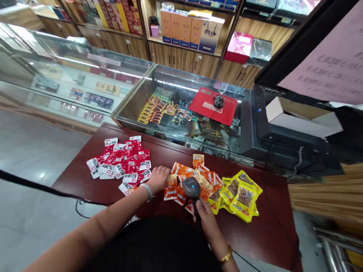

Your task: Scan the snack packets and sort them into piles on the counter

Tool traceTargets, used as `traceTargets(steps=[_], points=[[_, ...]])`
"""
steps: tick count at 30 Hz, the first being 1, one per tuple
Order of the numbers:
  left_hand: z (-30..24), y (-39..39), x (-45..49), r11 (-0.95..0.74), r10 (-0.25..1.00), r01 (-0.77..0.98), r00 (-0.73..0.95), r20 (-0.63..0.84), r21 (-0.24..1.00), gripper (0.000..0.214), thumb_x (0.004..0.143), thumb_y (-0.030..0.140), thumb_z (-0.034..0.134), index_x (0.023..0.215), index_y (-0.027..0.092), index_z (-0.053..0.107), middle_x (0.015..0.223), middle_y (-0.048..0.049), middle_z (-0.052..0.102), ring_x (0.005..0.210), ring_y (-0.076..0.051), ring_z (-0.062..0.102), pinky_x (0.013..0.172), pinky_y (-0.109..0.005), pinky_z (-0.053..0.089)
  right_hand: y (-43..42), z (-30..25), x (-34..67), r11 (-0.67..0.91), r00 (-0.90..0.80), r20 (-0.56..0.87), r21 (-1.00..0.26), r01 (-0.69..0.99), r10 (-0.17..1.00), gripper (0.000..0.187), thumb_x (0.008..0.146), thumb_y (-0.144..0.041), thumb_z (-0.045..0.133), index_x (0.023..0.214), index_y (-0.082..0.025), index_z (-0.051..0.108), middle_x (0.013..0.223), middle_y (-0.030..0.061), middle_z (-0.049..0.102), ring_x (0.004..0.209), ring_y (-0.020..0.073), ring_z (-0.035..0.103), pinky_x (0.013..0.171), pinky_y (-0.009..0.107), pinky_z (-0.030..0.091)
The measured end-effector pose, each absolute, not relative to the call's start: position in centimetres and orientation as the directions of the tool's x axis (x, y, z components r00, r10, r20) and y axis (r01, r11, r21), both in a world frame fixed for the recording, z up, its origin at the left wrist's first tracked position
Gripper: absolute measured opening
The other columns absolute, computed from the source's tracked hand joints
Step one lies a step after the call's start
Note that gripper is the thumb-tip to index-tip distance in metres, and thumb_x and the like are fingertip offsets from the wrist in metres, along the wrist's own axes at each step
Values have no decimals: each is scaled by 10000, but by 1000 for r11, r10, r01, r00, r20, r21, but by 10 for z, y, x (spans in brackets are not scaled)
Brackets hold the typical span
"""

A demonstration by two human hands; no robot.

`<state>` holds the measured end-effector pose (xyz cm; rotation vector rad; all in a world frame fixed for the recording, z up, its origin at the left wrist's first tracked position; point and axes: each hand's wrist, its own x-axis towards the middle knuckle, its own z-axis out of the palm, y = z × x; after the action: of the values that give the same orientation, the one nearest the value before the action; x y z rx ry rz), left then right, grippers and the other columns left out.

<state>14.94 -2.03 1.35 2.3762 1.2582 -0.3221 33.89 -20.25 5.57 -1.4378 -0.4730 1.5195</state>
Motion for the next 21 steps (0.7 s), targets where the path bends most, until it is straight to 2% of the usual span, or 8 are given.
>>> traceTargets(steps=[3, 6, 10, 13, 15, 18, 19, 21], points=[[15, -19, 151, -607, 627, 725, 688, -365, 325, 628, 684, 365, 734, 1270, 279, 526, 1300, -107, 499, 1199, -297, 393, 996, -424, 282, -201, 59, 338, -472, 140, -548, -803, -364, 825, 466, 762, -649, 623, 901, -205, 587, 605, -40, 528, 475, 112, 427, 459, 236, 306], [14, -21, 153, -689, 510, 630, 773, -378, 358, 541, 711, 323, 720, 1229, 348, 565, 1339, -85, 473, 1228, -297, 375, 1019, -432, 259, -202, 59, 338, -477, 138, -554, -799, -366, 821, 472, 754, -652, 628, 917, -211, 587, 601, -42, 523, 472, 116, 423, 449, 234, 295], [12, -23, 149, -699, 542, 639, 766, -346, 320, 364, 755, 357, 671, 1111, 286, 633, 1279, -116, 516, 1213, -305, 403, 1005, -434, 280, -205, 57, 339, -483, 173, -574, -789, -380, 801, 462, 756, -641, 634, 919, -211, 593, 601, -41, 526, 475, 114, 432, 459, 234, 313], [11, -19, 142, -658, 569, 674, 737, -364, 335, 349, 727, 380, 691, 1046, 246, 645, 1113, -124, 612, 1136, -298, 491, 985, -426, 311, -206, 58, 340, -497, 170, -585, -783, -375, 793, 465, 754, -642, 634, 936, -215, 599, 602, -36, 532, 483, 123, 440, 460, 239, 317], [9, -13, 138, -542, 629, 753, 658, -415, 373, 353, 733, 377, 679, 1051, 229, 635, 982, -111, 661, 1031, -280, 569, 962, -418, 344, -207, 59, 341, -491, 172, -579, -787, -374, 797, 474, 743, -653, 635, 926, -218, 598, 605, -36, 535, 490, 128, 446, 464, 243, 324], [3, -3, 137, -171, 783, 824, 447, -434, 540, 324, 804, 362, 592, 1082, 197, 612, 969, -105, 691, 927, -243, 635, 888, -375, 425, -206, 60, 341, -480, 183, -572, -792, -377, 799, 485, 723, -674, 640, 873, -215, 593, 598, -38, 536, 482, 122, 445, 464, 243, 328], [2, 0, 139, -16, 816, 777, 374, -441, 630, 315, 829, 360, 560, 1086, 183, 605, 988, -106, 695, 909, -229, 647, 853, -355, 451, -206, 61, 341, -479, 187, -572, -793, -376, 799, 488, 719, -678, 641, 865, -214, 594, 592, -39, 533, 474, 119, 441, 460, 242, 326], [0, 4, 144, 263, 828, 569, 282, -485, 780, 330, 857, 373, 526, 1094, 154, 593, 993, -107, 703, 871, -207, 664, 792, -325, 492, -205, 61, 340, -479, 173, -564, -798, -365, 807, 489, 727, -675, 637, 880, -211, 604, 589, -38, 531, 468, 115, 440, 451, 239, 325]])
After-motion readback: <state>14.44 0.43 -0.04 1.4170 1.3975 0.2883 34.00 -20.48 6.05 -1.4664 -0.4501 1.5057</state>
